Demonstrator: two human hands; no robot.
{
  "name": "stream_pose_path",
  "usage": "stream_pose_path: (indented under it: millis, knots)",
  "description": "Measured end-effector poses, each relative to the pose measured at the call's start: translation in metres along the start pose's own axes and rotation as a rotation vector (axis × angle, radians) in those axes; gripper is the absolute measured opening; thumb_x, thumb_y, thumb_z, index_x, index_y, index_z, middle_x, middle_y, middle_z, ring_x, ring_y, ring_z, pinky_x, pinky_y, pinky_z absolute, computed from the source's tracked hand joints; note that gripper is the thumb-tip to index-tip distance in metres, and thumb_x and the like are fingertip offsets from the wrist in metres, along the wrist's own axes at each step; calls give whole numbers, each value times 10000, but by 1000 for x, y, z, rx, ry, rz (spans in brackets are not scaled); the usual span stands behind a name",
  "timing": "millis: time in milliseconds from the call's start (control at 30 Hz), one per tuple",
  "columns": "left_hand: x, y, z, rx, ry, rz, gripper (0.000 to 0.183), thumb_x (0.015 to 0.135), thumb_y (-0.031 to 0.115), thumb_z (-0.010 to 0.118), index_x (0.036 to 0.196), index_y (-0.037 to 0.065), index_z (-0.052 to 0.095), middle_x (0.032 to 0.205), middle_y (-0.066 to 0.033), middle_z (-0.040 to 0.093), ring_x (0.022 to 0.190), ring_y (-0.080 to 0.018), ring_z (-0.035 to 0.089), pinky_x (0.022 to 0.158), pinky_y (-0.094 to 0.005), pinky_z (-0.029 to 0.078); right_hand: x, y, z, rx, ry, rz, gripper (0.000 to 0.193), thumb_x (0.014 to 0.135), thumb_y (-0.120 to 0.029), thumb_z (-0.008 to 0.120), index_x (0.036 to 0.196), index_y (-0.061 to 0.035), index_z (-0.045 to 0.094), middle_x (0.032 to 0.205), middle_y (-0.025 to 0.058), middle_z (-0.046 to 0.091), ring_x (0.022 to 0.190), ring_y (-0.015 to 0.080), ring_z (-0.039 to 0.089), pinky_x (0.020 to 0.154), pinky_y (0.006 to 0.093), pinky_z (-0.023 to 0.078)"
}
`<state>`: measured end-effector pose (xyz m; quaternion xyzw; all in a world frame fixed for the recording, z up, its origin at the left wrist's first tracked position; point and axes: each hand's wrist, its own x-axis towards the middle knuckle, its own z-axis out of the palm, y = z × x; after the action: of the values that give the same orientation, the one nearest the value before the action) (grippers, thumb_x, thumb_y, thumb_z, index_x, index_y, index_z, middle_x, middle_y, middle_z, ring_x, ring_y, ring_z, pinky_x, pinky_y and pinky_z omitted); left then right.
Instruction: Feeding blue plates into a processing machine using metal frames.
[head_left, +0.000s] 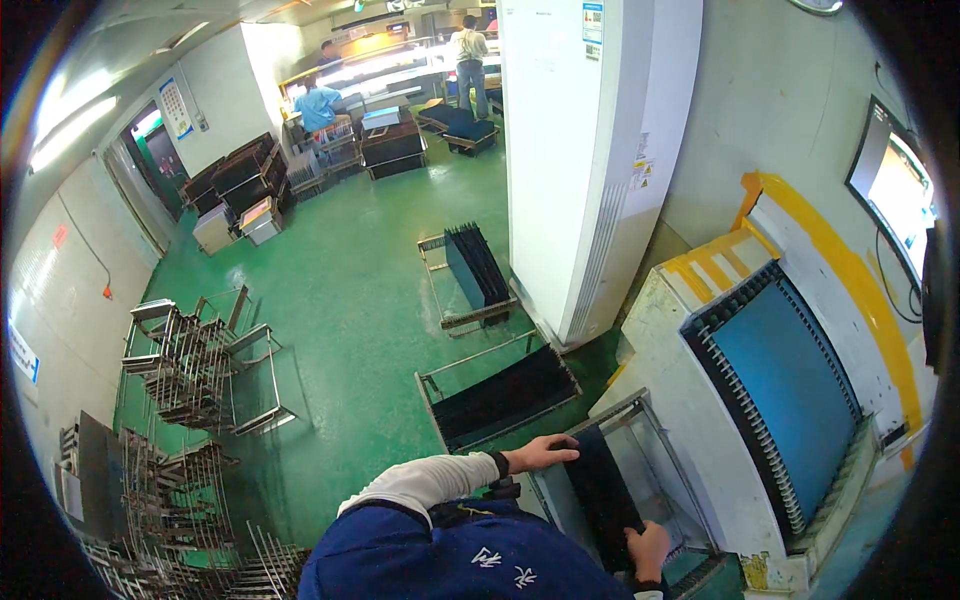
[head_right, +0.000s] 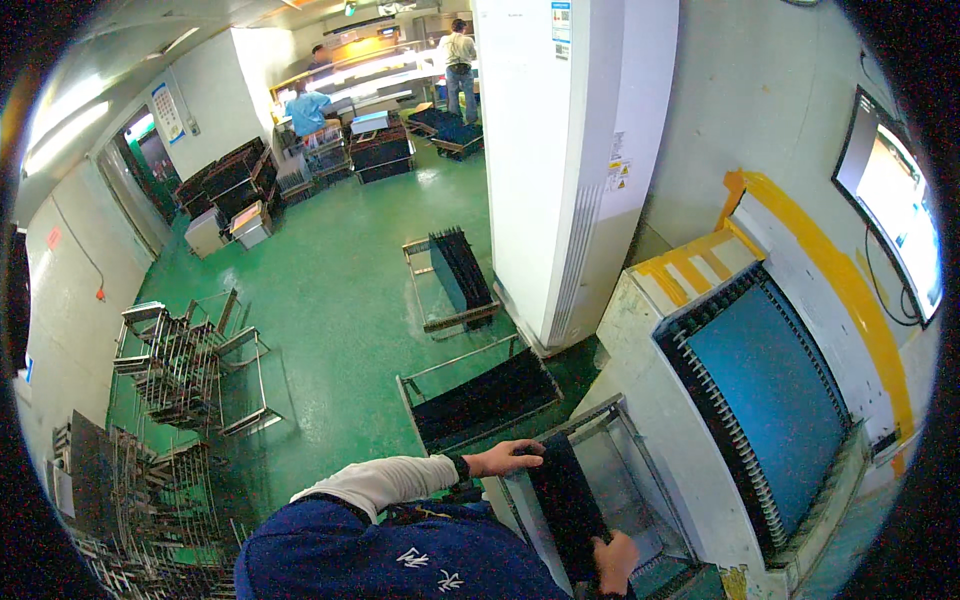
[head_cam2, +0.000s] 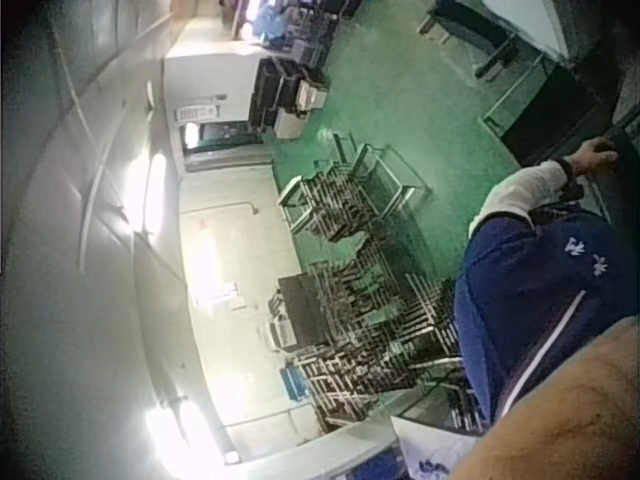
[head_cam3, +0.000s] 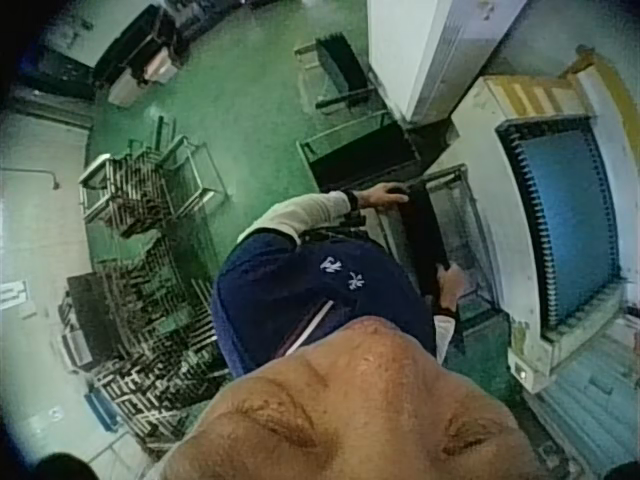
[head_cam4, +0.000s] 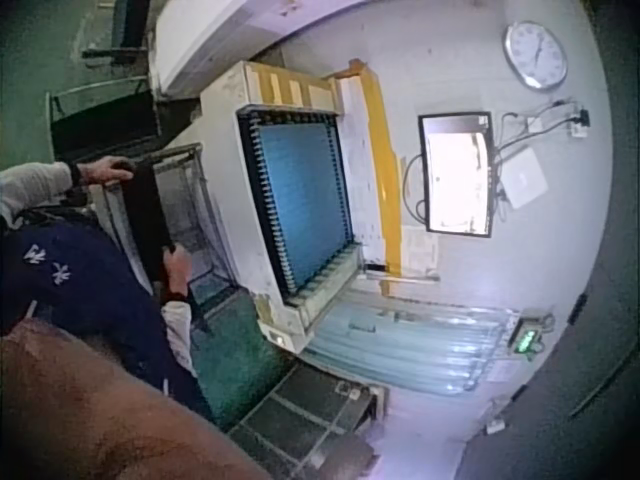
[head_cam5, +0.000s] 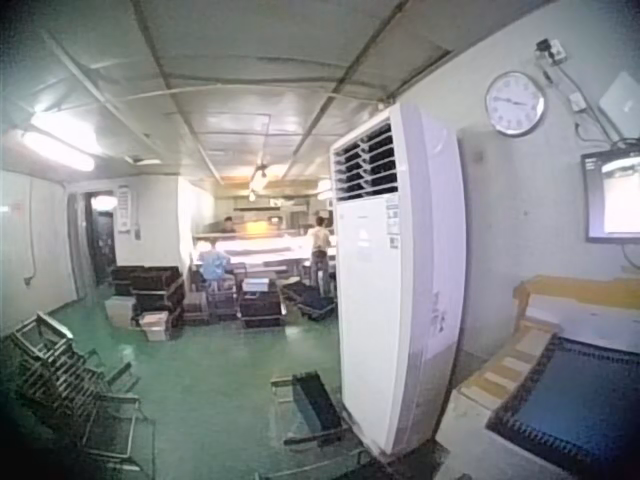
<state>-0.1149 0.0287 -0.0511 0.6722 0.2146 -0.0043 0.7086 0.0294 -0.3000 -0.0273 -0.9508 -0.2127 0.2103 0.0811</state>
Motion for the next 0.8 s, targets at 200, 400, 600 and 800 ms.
stream_pose_path:
  millis: [200, 400, 600, 800]
  knots:
    - [6, -12, 0, -43, -9, 7, 526, 900, 426, 699, 1265, 60, 601, 1196, -53, 629, 1115, -162, 568, 977, -297, 442, 1, -8, -12, -84, -14, 2, 498, 714, -392, 802, 1080, -64, 725, 965, 180, 718, 927, 368, 683, 821, 450, 533]
    - [9, -14, 2, -37, -2, 34, 512, 904, 434, 689, 1255, 70, 609, 1184, -57, 632, 1098, -164, 572, 971, -304, 443, 4, 4, 1, -42, 63, -46, 449, 707, -400, 798, 988, -56, 728, 914, 179, 715, 894, 362, 687, 785, 450, 534]
    - [10, -8, 2, -24, -17, 20, 554, 893, 463, 688, 1264, 60, 601, 1223, -80, 627, 1151, -182, 564, 995, -315, 436, 7, 6, 5, -56, 58, -41, 439, 698, -399, 797, 967, -59, 731, 912, 174, 716, 887, 363, 682, 769, 458, 526]
    - [9, -8, 1, 21, 5, 10, 563, 889, 475, 685, 1271, 70, 601, 1229, -79, 629, 1164, -187, 564, 1008, -319, 430, 4, 4, 1, -7, 52, -46, 442, 695, -407, 797, 968, -66, 735, 918, 171, 716, 885, 366, 680, 778, 459, 525]
